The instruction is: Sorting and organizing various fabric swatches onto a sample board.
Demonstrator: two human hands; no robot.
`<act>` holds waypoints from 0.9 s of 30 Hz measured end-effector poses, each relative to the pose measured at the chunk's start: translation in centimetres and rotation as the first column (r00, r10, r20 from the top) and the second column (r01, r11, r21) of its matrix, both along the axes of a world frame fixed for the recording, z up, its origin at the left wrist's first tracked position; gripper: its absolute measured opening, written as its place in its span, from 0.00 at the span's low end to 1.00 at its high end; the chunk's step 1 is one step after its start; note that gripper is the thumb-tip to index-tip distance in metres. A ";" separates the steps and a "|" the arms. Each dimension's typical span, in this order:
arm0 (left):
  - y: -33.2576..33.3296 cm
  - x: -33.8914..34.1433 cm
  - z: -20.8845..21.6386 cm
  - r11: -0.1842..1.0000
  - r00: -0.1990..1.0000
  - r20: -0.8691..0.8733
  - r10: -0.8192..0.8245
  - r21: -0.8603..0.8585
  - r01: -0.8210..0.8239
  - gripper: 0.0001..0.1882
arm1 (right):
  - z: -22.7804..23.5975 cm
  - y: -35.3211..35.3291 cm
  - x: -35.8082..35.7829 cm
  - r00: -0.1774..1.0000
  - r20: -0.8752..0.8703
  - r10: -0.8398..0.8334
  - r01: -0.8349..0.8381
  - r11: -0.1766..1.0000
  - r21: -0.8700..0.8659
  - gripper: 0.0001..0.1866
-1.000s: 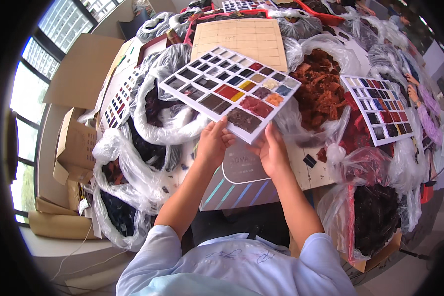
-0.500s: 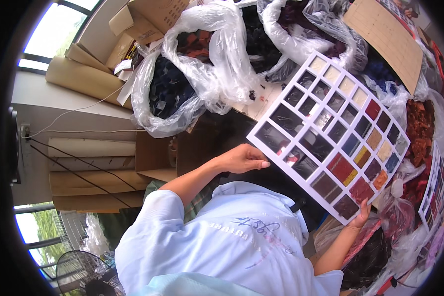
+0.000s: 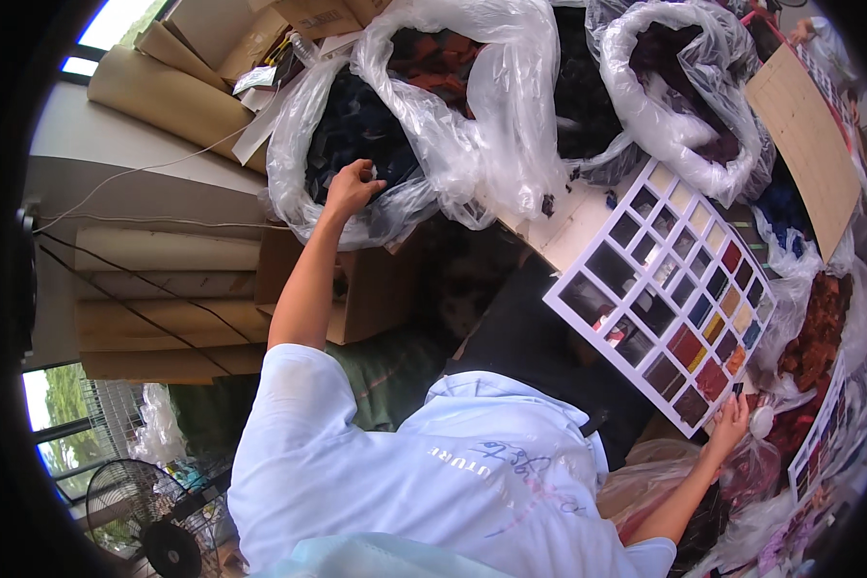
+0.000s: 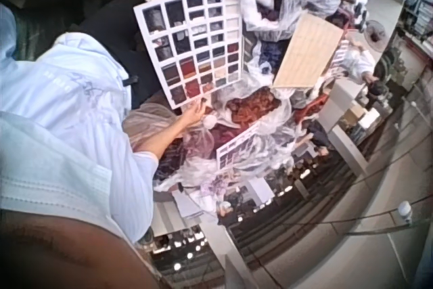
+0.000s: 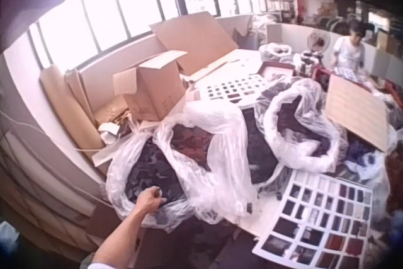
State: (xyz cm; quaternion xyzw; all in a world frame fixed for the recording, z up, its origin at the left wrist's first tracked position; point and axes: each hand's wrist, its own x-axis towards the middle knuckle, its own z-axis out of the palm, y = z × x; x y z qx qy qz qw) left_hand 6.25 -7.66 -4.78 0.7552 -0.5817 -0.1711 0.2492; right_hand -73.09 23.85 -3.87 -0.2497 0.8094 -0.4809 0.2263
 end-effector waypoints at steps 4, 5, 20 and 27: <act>0.0 -1.0 -0.6 0.992 0.989 0.136 -0.054 0.122 0.037 0.22 | 0.5 1.4 0.5 0.995 0.022 -0.095 0.096 0.995 -0.028 0.25; 0.1 -1.1 -0.2 0.991 0.989 0.134 -0.067 0.122 0.051 0.22 | 1.1 1.7 0.9 0.994 0.020 -0.109 0.109 0.994 -0.028 0.25; -22.7 -9.2 7.4 0.937 0.996 0.000 -0.089 -0.339 0.084 0.19 | 6.5 -0.6 7.8 0.999 0.013 -0.042 0.043 0.995 -0.086 0.21; -27.6 -9.5 5.9 0.993 0.993 -0.092 0.071 -0.092 -0.079 0.25 | 6.5 1.7 11.4 0.992 0.082 -0.094 0.101 0.990 -0.094 0.19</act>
